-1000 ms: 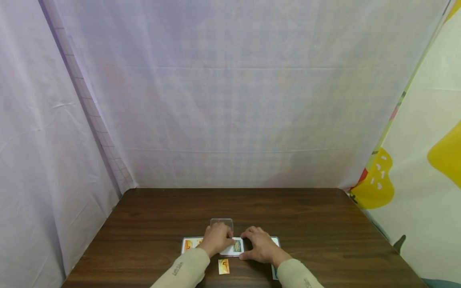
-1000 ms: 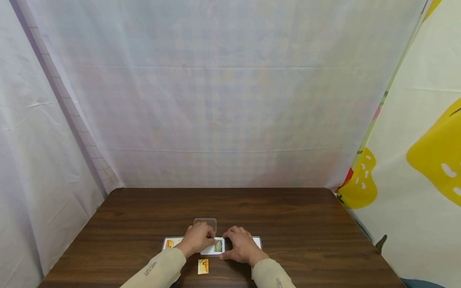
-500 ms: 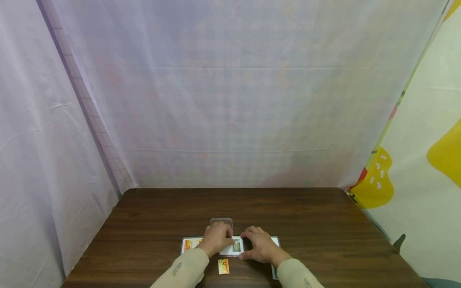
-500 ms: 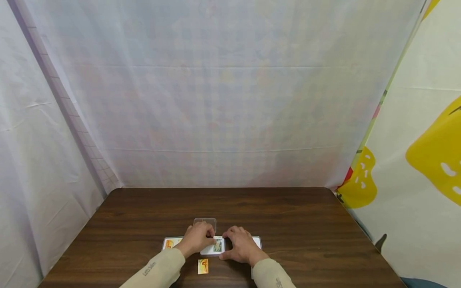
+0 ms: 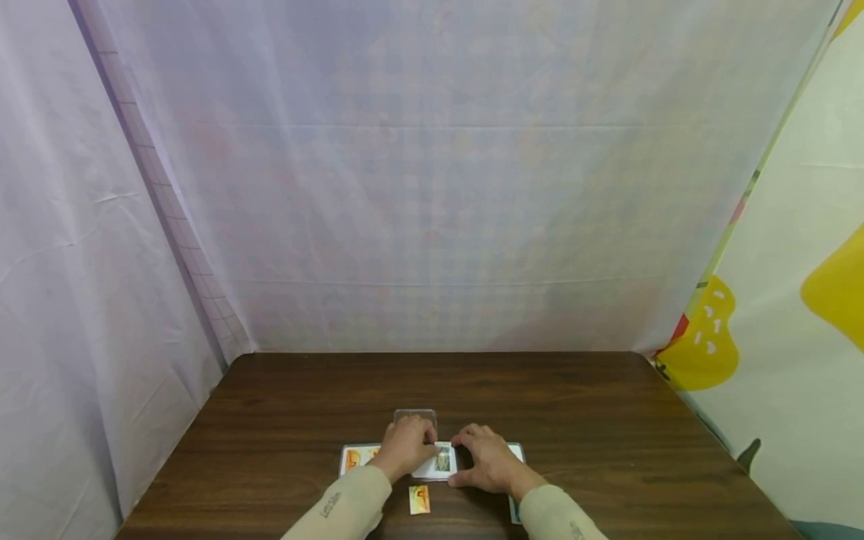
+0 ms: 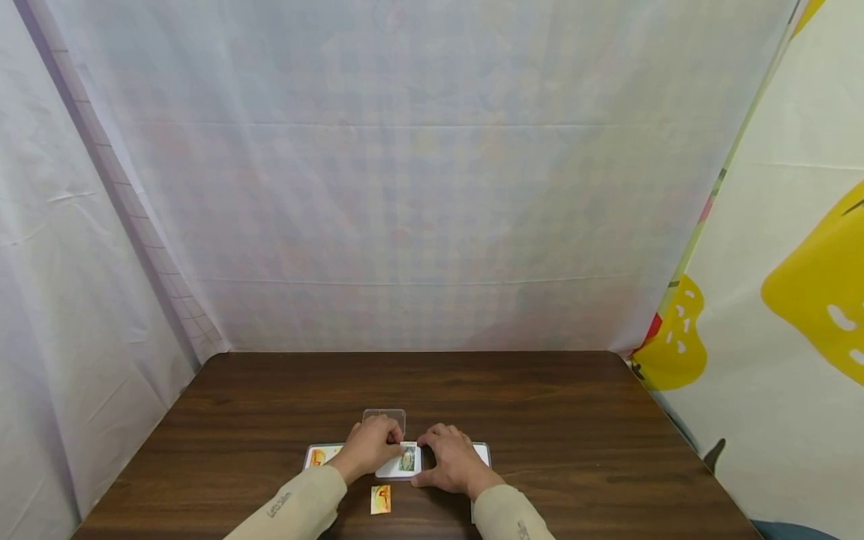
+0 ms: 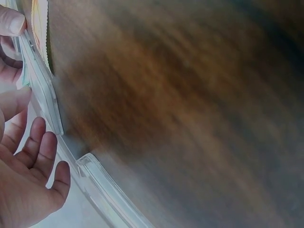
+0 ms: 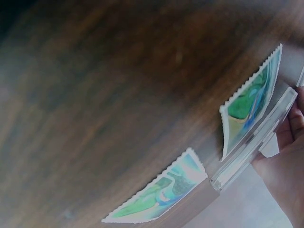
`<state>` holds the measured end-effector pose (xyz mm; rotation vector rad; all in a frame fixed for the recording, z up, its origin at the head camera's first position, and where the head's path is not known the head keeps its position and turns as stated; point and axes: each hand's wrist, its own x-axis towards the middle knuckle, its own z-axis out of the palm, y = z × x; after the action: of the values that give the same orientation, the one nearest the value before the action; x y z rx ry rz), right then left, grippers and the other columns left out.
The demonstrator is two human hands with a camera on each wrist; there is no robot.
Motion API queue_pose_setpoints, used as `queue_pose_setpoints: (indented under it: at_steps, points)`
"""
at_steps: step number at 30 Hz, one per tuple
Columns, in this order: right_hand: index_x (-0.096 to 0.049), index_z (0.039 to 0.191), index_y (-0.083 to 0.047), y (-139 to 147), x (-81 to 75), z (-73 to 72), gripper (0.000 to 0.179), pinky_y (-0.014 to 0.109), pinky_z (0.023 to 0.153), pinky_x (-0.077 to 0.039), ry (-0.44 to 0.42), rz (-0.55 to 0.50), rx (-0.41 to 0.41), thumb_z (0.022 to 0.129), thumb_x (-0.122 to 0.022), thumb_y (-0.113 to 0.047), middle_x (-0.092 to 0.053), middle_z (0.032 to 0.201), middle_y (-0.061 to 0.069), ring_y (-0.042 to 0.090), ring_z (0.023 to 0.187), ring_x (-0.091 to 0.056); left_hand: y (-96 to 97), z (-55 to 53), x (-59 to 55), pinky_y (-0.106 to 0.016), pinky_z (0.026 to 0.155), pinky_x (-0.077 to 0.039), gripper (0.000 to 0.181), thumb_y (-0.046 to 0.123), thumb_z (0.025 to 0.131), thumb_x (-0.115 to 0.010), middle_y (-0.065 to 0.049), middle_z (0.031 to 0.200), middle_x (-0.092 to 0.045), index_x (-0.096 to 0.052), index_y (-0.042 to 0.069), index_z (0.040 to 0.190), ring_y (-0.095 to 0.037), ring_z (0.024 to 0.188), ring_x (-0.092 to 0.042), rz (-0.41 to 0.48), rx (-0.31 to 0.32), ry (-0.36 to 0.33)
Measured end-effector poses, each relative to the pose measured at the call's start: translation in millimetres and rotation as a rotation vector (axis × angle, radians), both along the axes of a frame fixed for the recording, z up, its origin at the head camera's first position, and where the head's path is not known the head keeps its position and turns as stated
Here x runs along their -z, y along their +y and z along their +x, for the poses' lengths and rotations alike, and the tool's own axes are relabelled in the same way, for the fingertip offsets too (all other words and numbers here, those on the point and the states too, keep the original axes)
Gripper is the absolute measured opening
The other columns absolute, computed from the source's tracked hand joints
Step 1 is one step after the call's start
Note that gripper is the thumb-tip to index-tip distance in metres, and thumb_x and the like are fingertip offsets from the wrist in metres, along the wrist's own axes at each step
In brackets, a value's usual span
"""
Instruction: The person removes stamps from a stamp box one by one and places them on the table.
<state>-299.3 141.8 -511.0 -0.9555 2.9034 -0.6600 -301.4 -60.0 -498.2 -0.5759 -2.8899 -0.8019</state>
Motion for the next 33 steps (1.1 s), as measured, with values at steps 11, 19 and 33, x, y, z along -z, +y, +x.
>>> queue_pose_setpoints:
  at_steps: [11, 19, 33]
  points:
    - [-0.064, 0.118, -0.005, -1, -0.3, 0.4, 0.062, 0.06, 0.096, -0.04, 0.004, 0.005, 0.001, 0.075, -0.084, -0.044, -0.058, 0.121, 0.013, 0.036, 0.115, -0.052, -2.7, 1.5, -4.2, -0.044, 0.079, -0.043, 0.008, 0.014, 0.084, -0.075, 0.006, 0.081, -0.059, -0.067, 0.013, 0.084, -0.013, 0.077, -0.055, 0.059, 0.025, -0.019]
    - [-0.064, 0.119, -0.005, -1, -1.1, 0.6, 0.063, 0.06, 0.097, -0.039, -0.007, 0.003, 0.007, 0.075, -0.083, -0.045, -0.057, 0.122, 0.013, 0.036, 0.116, -0.051, -6.1, 0.8, -3.5, -0.039, 0.075, -0.044, 0.006, 0.011, 0.084, -0.074, 0.007, 0.077, -0.06, -0.068, 0.01, 0.084, -0.01, 0.072, -0.055, 0.153, 0.052, -0.044]
    - [-0.064, 0.118, -0.008, 0, -0.8, 0.8, 0.061, 0.061, 0.097, -0.039, 0.001, -0.009, 0.006, 0.075, -0.083, -0.046, -0.058, 0.121, 0.012, 0.036, 0.115, -0.052, -15.7, 3.5, -8.7, -0.029, 0.07, -0.049, 0.004, 0.007, 0.086, -0.072, 0.003, 0.082, -0.062, -0.068, 0.006, 0.085, -0.011, 0.075, -0.056, 0.299, 0.113, -0.145]
